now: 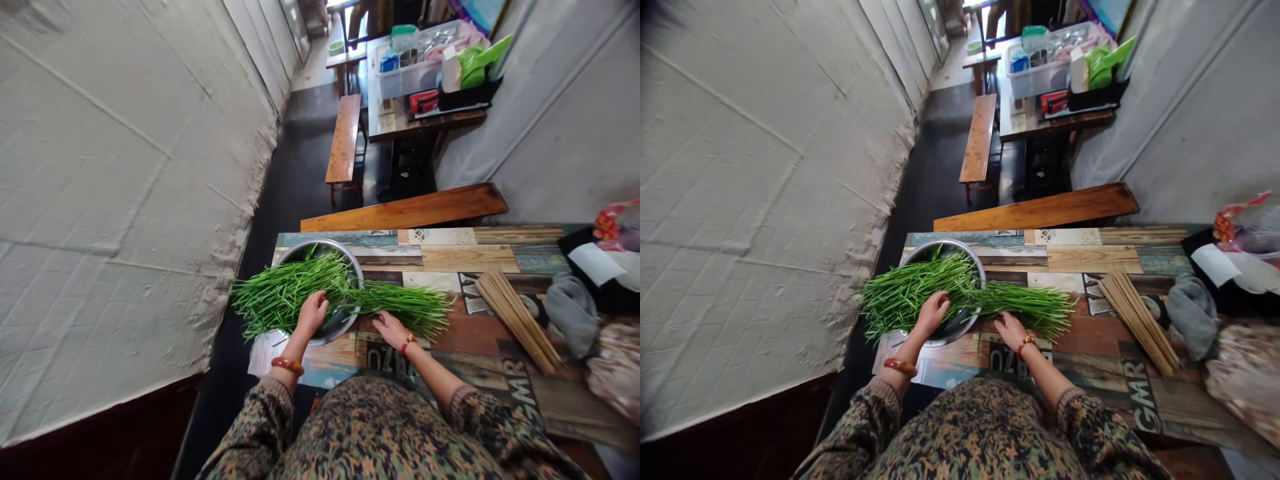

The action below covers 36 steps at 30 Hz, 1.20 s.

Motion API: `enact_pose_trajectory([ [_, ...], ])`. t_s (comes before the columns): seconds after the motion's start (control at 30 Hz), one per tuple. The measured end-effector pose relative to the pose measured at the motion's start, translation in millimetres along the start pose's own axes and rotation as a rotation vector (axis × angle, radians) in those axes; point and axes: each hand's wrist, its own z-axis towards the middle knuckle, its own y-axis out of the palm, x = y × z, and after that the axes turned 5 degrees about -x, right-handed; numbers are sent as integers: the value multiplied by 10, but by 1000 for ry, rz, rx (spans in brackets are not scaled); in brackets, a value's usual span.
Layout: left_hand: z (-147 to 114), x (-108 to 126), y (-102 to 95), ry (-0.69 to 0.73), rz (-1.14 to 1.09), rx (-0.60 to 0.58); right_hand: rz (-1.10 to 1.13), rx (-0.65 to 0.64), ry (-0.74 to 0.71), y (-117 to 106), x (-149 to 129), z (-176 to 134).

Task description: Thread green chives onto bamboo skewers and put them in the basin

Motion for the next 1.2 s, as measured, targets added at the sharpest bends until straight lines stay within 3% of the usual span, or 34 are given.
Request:
enact_pose_trajectory([
  [0.23,-10,91,191,134,183,-156,-66,151,73,-268,37,316],
  [0.53,227,239,413,30,459,-144,-54,197,53,-90,194,-195],
  [0.7,193,212,366,84,525,-198,-48,242,18,-88,213,-362],
  [0.9,-19,151,249,153,543,-275,-89,428,-133,-271,177,-492],
  [1.2,-63,96,249,119,488,-275,-64,402,-202,-345,52,-706],
])
